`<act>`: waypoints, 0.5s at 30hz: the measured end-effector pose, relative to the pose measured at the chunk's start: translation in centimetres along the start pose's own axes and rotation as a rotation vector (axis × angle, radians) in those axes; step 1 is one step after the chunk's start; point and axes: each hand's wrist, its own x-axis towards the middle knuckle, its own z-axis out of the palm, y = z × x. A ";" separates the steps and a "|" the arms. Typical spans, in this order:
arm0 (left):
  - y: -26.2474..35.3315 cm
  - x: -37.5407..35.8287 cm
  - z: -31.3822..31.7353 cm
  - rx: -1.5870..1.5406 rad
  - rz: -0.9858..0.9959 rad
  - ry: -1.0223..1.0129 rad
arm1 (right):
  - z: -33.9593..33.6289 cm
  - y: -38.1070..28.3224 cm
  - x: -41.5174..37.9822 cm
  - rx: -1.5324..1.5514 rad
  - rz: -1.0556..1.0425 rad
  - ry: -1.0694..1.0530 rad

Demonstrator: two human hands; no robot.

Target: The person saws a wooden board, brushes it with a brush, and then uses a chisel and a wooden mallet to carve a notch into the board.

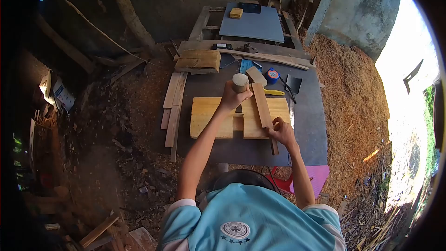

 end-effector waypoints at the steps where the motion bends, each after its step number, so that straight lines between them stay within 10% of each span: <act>1: -0.1 0.1 0.0 0.004 -0.004 -0.003 | 0.0 0.1 0.1 0.009 -0.003 -0.003; 15: -0.6 0.5 -0.2 -0.058 0.021 0.050 | 0.2 0.7 0.1 0.037 -0.032 0.008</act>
